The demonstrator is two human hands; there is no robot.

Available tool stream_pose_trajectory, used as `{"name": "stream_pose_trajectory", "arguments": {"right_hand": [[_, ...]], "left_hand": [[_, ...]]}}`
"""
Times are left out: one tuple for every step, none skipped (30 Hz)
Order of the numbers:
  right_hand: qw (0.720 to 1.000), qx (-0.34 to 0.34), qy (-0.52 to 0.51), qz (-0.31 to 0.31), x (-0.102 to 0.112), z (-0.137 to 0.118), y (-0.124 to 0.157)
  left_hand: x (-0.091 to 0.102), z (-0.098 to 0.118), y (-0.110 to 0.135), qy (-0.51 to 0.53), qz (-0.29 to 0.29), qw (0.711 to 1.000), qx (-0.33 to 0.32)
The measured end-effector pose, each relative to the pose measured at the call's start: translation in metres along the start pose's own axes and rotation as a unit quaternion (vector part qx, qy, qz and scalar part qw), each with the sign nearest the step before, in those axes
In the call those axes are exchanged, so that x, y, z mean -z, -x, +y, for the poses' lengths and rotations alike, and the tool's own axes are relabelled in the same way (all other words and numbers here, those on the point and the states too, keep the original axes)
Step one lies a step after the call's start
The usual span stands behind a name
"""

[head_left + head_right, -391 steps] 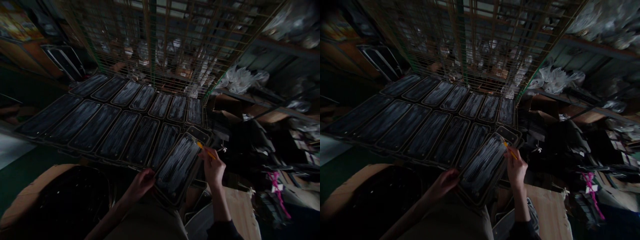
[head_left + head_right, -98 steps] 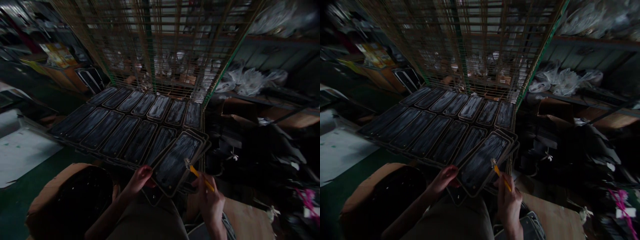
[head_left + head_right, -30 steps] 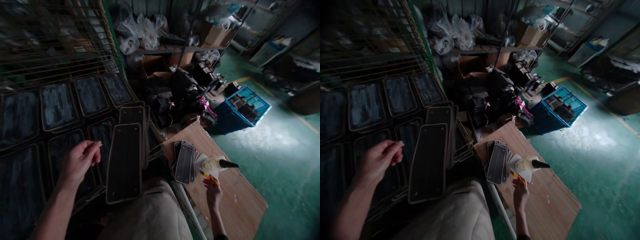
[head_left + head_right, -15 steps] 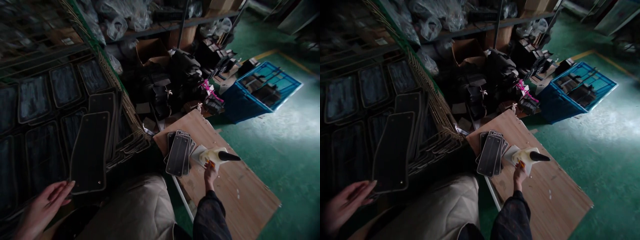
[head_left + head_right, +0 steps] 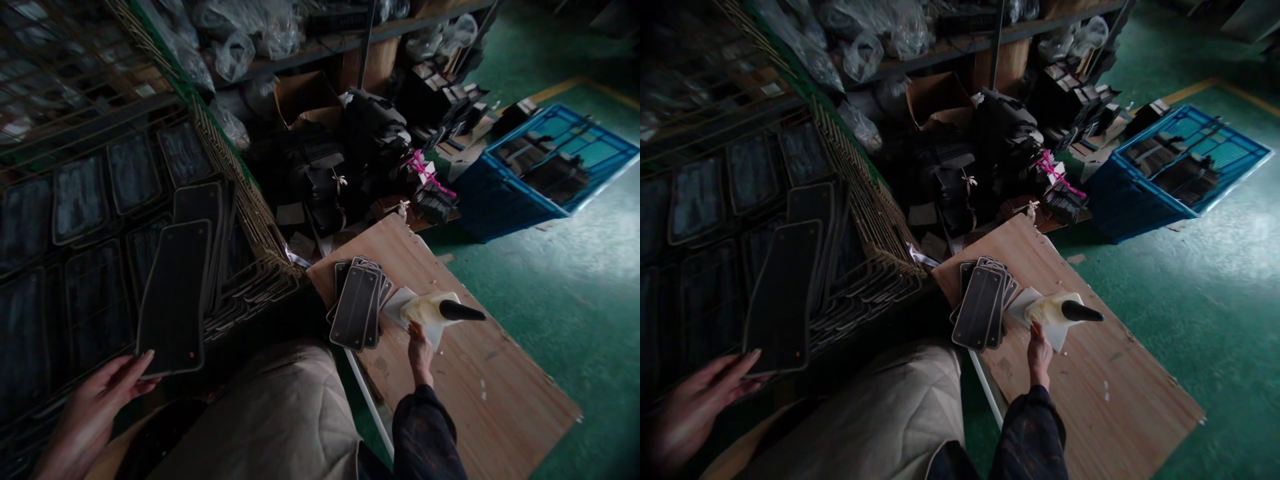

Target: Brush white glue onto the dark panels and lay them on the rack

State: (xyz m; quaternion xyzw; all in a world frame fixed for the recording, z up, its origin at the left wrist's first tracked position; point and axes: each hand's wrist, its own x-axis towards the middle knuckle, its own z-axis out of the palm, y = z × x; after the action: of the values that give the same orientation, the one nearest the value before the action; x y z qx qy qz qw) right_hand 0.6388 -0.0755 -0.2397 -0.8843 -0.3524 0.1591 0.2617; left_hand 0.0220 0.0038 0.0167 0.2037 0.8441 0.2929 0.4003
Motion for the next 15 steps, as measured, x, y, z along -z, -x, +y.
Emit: {"name": "stream_pose_trajectory", "arguments": {"right_hand": [[1.000, 0.007, 0.004, -0.006, 0.003, -0.001, 0.003], [1.000, 0.012, 0.006, -0.010, 0.006, -0.001, 0.007], [1.000, 0.015, 0.005, -0.011, 0.009, -0.002, 0.011], [1.000, 0.014, 0.002, -0.009, 0.013, -0.002, 0.015], [1.000, 0.010, -0.002, -0.005, 0.017, -0.003, 0.019], [1.000, 0.003, -0.009, 0.000, 0.020, -0.003, 0.023], [1.000, -0.006, -0.019, 0.008, 0.023, -0.003, 0.026], [0.999, -0.016, -0.033, 0.017, 0.025, -0.003, 0.028], [0.998, -0.028, -0.051, 0.028, 0.026, -0.003, 0.029], [0.996, -0.043, -0.073, 0.041, 0.025, -0.004, 0.029], [0.992, -0.059, -0.099, 0.055, 0.024, -0.006, 0.028], [0.986, -0.076, -0.130, 0.070, 0.021, -0.008, 0.026], [0.978, -0.094, -0.165, 0.086, 0.018, -0.012, 0.022], [0.968, -0.110, -0.202, 0.101, 0.016, -0.018, 0.019], [0.956, -0.123, -0.241, 0.109, 0.013, -0.024, 0.015]], "left_hand": [[-0.001, 0.002, 0.001, 0.009, 0.006, 1.000, -0.003], [-0.002, 0.002, 0.002, 0.015, 0.009, 1.000, -0.005], [-0.002, 0.003, 0.002, 0.017, 0.010, 1.000, -0.007], [-0.001, 0.002, 0.002, 0.017, 0.008, 1.000, -0.008], [0.000, 0.001, 0.001, 0.017, 0.006, 1.000, -0.009], [0.001, 0.001, 0.001, 0.020, 0.000, 1.000, -0.009], [0.002, 0.001, 0.001, 0.027, -0.009, 1.000, -0.007], [0.003, 0.001, 0.001, 0.039, -0.017, 0.999, -0.002], [0.003, 0.003, 0.002, 0.055, -0.021, 0.998, 0.004], [0.003, 0.006, 0.003, 0.074, -0.021, 0.997, 0.012], [0.003, 0.009, 0.006, 0.091, -0.017, 0.995, 0.023], [0.003, 0.013, 0.010, 0.106, -0.010, 0.994, 0.035], [0.002, 0.017, 0.014, 0.118, -0.004, 0.992, 0.042], [0.001, 0.020, 0.018, 0.124, 0.000, 0.991, 0.040], [0.000, 0.023, 0.023, 0.123, 0.001, 0.992, 0.028]]}}
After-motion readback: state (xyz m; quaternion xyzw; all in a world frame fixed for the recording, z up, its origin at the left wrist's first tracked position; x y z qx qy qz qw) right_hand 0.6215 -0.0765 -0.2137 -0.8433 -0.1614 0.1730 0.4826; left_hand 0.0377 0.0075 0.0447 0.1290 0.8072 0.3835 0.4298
